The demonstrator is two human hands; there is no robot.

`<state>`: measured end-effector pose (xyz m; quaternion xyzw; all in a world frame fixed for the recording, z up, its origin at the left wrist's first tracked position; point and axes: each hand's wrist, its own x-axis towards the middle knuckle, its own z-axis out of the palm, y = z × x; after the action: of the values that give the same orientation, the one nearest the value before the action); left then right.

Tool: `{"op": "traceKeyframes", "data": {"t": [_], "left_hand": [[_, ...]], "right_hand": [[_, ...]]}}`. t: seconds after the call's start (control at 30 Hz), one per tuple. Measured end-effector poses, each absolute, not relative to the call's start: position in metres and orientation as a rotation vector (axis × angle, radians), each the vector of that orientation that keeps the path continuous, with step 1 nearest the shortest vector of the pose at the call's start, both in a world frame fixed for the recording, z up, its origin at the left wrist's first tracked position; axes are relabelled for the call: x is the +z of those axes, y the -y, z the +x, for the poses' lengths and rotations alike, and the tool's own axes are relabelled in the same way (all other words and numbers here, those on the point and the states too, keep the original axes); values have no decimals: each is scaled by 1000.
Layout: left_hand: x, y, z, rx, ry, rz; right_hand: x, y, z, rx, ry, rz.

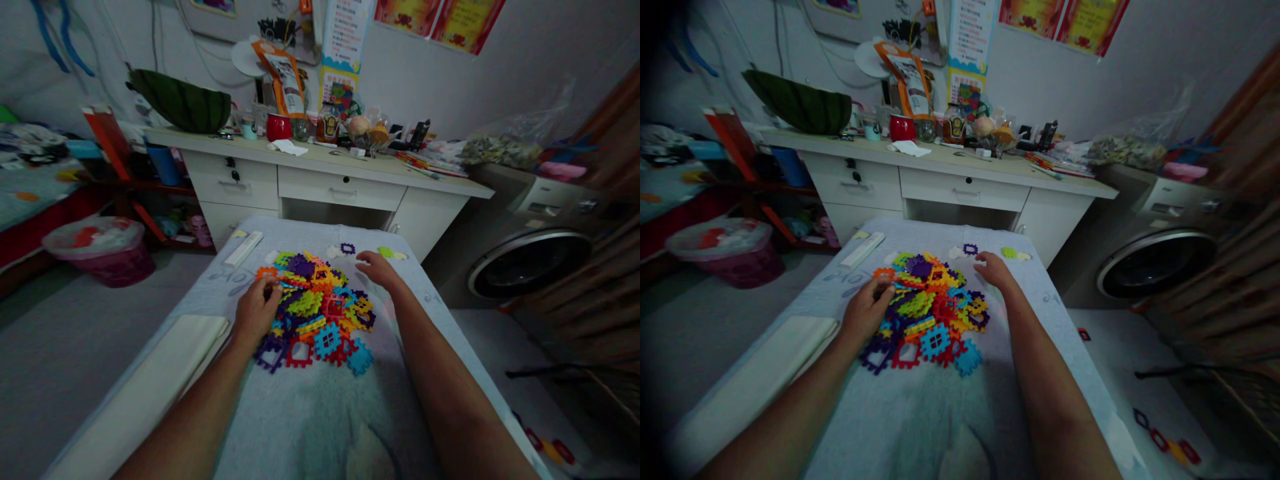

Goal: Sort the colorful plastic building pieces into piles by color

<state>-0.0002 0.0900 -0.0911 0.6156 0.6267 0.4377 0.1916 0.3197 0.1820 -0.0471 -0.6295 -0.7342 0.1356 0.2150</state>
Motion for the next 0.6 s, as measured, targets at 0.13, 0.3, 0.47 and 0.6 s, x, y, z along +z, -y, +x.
{"op": "traceKeyframes", "data": {"t": [0.13,0.3,0.47,0.6], "left_hand": [[-94,-91,-1,1228,-1755,1726],[-94,-91,-1,1234,-1750,1734],[-91,-89,0,1238,-1742,1735],[-91,-90,0,1221,-1753,1730]], "right_hand": [[-33,-158,276,514,2164,-1504],[-42,-144,239,472,2140,-1466],[-51,-144,231,441,1985,-1419],[-44,-150,246,537,1809,-1286]]}}
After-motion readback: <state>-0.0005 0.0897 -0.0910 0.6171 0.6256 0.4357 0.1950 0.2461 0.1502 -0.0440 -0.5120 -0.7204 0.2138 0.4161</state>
